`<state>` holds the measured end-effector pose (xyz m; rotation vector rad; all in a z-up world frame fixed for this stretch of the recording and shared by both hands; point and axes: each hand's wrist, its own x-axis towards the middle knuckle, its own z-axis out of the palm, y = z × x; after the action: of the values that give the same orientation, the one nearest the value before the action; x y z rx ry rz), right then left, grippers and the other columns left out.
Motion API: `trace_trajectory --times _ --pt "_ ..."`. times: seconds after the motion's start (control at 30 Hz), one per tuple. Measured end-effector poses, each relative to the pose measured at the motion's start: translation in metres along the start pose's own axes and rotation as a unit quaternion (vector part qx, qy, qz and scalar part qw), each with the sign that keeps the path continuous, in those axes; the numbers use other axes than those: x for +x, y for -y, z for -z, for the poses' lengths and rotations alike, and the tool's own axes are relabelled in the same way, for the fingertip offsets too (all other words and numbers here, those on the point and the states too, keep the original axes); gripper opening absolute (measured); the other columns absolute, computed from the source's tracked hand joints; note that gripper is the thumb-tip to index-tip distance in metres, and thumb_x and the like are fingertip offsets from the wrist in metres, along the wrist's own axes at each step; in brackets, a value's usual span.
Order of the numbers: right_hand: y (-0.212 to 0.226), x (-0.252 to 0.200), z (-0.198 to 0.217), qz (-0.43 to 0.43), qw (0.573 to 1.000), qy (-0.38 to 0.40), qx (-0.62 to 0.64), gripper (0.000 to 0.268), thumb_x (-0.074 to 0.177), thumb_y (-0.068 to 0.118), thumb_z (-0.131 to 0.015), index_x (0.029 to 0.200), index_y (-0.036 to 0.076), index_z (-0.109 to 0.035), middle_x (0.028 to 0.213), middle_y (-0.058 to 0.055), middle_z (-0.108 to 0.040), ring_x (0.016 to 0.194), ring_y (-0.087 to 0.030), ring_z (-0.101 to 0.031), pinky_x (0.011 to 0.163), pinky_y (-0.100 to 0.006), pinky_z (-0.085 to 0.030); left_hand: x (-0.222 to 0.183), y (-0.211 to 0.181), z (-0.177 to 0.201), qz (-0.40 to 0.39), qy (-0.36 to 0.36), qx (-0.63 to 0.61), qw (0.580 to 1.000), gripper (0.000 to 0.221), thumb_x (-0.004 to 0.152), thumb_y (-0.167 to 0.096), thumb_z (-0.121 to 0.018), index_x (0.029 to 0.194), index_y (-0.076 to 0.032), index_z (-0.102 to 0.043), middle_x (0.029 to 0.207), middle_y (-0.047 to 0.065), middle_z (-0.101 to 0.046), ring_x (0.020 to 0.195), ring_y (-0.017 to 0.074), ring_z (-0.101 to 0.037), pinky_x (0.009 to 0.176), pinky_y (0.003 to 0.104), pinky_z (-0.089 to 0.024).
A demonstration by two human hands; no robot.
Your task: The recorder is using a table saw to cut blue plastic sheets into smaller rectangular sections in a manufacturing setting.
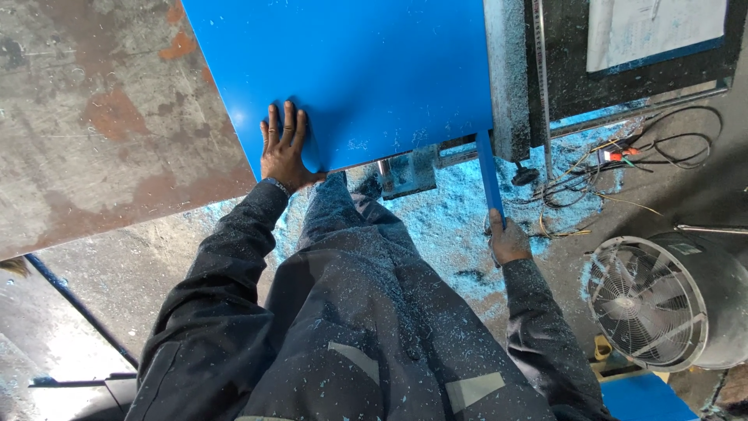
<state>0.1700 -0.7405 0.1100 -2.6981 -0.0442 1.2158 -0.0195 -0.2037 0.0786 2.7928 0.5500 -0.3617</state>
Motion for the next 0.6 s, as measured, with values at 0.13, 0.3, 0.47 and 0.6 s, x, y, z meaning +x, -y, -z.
trace_trajectory --times 0.13,0.3,0.47,0.6 --pt "0.005 -0.002 0.005 -0.006 1.000 -0.004 0.004 0.095 0.098 0.084 -0.025 0.103 -0.001 -0.069 0.077 -0.018 -0.064 0.072 -0.037 -0.065 0.067 -0.054 -0.051 0.001 -0.001 0.002 0.001 -0.002 0.005 1.000 0.158 0.050 -0.077 -0.094 0.172 -0.015 -0.015 0.177 0.016 -0.003 0.160 0.0470 0.000 0.129 0.070 -0.012" --pt "0.002 0.004 0.008 -0.011 1.000 0.010 0.005 0.094 0.095 0.084 -0.026 0.109 0.001 -0.068 0.077 -0.018 -0.063 0.070 -0.038 -0.063 0.062 -0.057 -0.050 0.004 -0.002 0.000 0.003 -0.002 -0.002 1.000 0.159 0.048 -0.077 -0.094 0.172 -0.014 -0.017 0.177 0.017 -0.004 0.160 0.0473 0.000 0.130 0.069 -0.012" --pt "-0.001 0.008 0.011 -0.023 1.000 0.013 0.005 0.097 0.093 0.087 -0.025 0.113 0.001 -0.064 0.074 -0.016 -0.063 0.068 -0.035 -0.064 0.061 -0.055 -0.051 0.005 -0.004 0.003 0.009 -0.003 -0.016 1.000 0.158 0.048 -0.076 -0.094 0.172 -0.015 -0.018 0.178 0.017 -0.005 0.161 0.0465 -0.001 0.130 0.069 -0.013" --pt "0.000 0.011 0.013 -0.026 1.000 0.016 0.003 0.099 0.093 0.088 -0.024 0.110 0.000 -0.067 0.075 -0.017 -0.061 0.069 -0.037 -0.062 0.062 -0.058 -0.050 0.006 -0.002 0.001 0.006 -0.006 -0.016 1.000 0.159 0.047 -0.078 -0.094 0.171 -0.015 -0.019 0.177 0.017 -0.006 0.160 0.0471 -0.002 0.129 0.070 -0.013"
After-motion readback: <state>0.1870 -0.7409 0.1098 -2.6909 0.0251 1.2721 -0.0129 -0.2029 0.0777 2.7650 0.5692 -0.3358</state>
